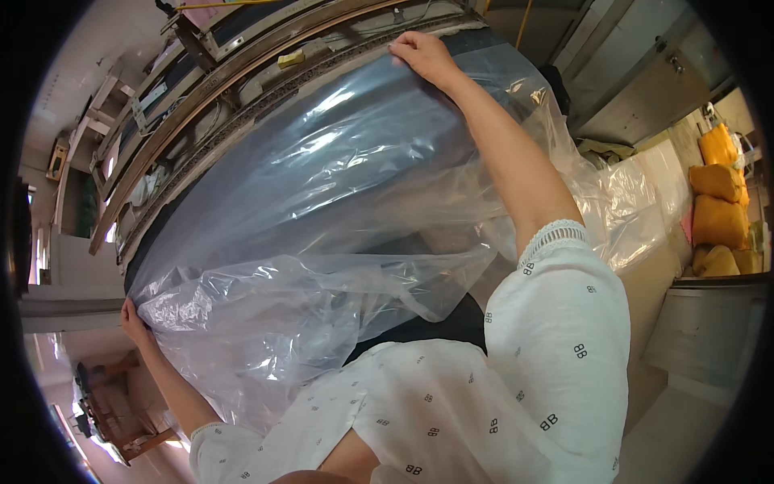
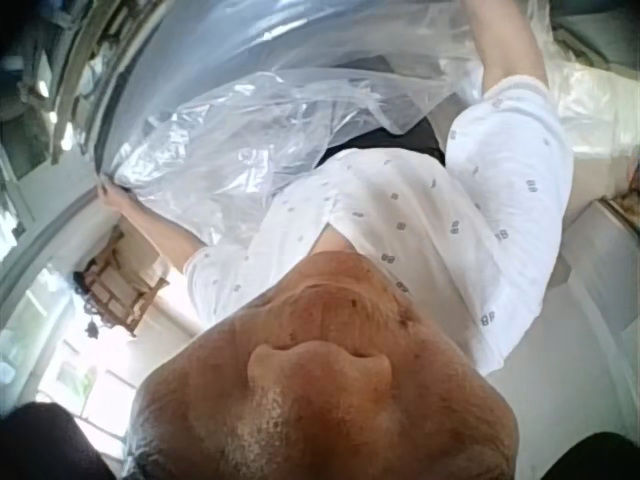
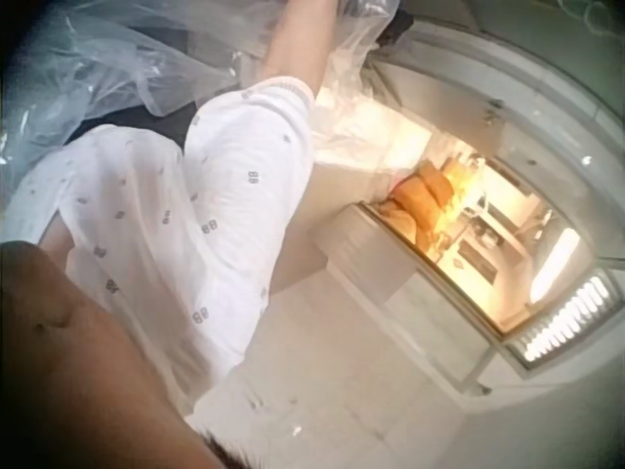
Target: Wrapping a large molded plastic component in a clear protective plastic sheet.
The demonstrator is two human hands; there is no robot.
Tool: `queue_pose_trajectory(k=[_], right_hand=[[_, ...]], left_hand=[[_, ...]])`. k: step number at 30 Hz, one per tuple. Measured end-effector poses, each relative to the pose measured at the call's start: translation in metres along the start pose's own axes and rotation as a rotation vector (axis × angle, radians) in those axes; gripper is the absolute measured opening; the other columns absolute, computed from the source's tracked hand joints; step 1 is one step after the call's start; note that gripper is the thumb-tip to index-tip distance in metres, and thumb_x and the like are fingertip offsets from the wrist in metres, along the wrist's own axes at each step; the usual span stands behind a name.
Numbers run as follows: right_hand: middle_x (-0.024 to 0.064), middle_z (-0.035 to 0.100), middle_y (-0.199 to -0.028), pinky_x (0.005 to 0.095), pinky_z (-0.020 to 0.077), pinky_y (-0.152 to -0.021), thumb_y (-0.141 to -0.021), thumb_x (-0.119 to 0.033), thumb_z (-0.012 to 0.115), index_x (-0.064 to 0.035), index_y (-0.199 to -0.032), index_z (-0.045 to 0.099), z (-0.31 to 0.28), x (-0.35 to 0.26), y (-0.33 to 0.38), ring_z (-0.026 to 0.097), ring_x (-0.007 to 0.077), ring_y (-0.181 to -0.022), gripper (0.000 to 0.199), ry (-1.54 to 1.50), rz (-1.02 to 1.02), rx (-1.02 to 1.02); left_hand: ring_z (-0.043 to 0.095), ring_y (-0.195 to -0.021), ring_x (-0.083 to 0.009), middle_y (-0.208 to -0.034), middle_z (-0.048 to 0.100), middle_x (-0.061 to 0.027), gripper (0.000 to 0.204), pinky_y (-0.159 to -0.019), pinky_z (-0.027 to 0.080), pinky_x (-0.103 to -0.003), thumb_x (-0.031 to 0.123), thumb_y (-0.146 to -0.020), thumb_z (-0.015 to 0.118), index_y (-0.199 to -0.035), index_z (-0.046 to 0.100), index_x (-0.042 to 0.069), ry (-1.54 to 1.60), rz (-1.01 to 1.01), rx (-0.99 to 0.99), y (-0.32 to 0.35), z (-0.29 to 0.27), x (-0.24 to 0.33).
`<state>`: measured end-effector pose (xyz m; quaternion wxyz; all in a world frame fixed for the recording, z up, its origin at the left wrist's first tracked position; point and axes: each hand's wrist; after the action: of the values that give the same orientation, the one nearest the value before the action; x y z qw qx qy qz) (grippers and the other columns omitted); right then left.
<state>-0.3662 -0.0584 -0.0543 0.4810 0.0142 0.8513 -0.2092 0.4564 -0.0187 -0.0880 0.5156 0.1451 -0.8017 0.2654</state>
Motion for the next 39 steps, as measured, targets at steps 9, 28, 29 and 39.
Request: queue_pose_trajectory(k=[9, 28, 29, 39], right_hand=[[-0.0037, 0.060, -0.078, 0.0178, 0.0384, -0.062, -0.085, -0.018, 0.060, -0.0057, -0.089, 0.063, -0.007, -0.035, -0.015, 0.049, 0.0030, -0.069, 0.014, -0.270, -0.103, 0.049], [0.0044, 0.064, -0.079, 0.0263, 0.0452, -0.068, -0.070, -0.029, 0.071, -0.0039, -0.084, 0.066, 0.014, 0.038, -0.051, 0.058, 0.0138, -0.071, 0.029, 0.160, 0.071, 0.393], [0.0044, 0.064, -0.079, 0.0263, 0.0452, -0.068, -0.070, -0.029, 0.071, -0.0039, -0.084, 0.066, 0.014, 0.042, -0.054, 0.058, 0.0138, -0.071, 0.029, 0.167, 0.072, 0.393], [0.0181, 0.044, -0.104, 0.0384, 0.0364, -0.087, -0.066, -0.033, 0.070, -0.0032, -0.090, 0.048, 0.012, 0.060, -0.064, 0.044, 0.0331, -0.099, 0.044, 0.427, 0.072, 0.565]], left_hand=[[0.052, -0.099, -0.0152, -0.108, 0.057, -0.0060, 0.033, -0.086, 0.040, -0.026, 0.024, -0.088, 0.057, -0.111, 0.057, 0.000, 0.229, -0.134, -0.043, -0.006, -0.026, 0.013], [0.048, -0.060, -0.0101, -0.073, 0.064, -0.0009, 0.033, -0.060, 0.040, -0.023, 0.035, -0.079, 0.066, -0.095, 0.070, 0.006, -0.264, 0.210, 0.109, -0.085, 0.116, 0.020], [0.048, -0.060, -0.0101, -0.073, 0.064, -0.0009, 0.033, -0.060, 0.040, -0.023, 0.035, -0.079, 0.066, -0.095, 0.070, 0.006, -0.260, 0.205, 0.105, -0.086, 0.120, 0.021], [0.050, -0.055, -0.0163, -0.071, 0.055, -0.0038, 0.030, -0.063, 0.044, -0.029, 0.030, -0.085, 0.057, -0.084, 0.054, 0.000, -0.172, -0.006, 0.052, -0.115, 0.097, -0.005]])
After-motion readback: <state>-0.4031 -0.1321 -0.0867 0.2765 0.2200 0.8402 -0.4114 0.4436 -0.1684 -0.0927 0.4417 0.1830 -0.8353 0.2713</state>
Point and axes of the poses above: each hand's wrist, its own y-axis away from the middle knuckle, its own z-axis out of the palm, x = y × z
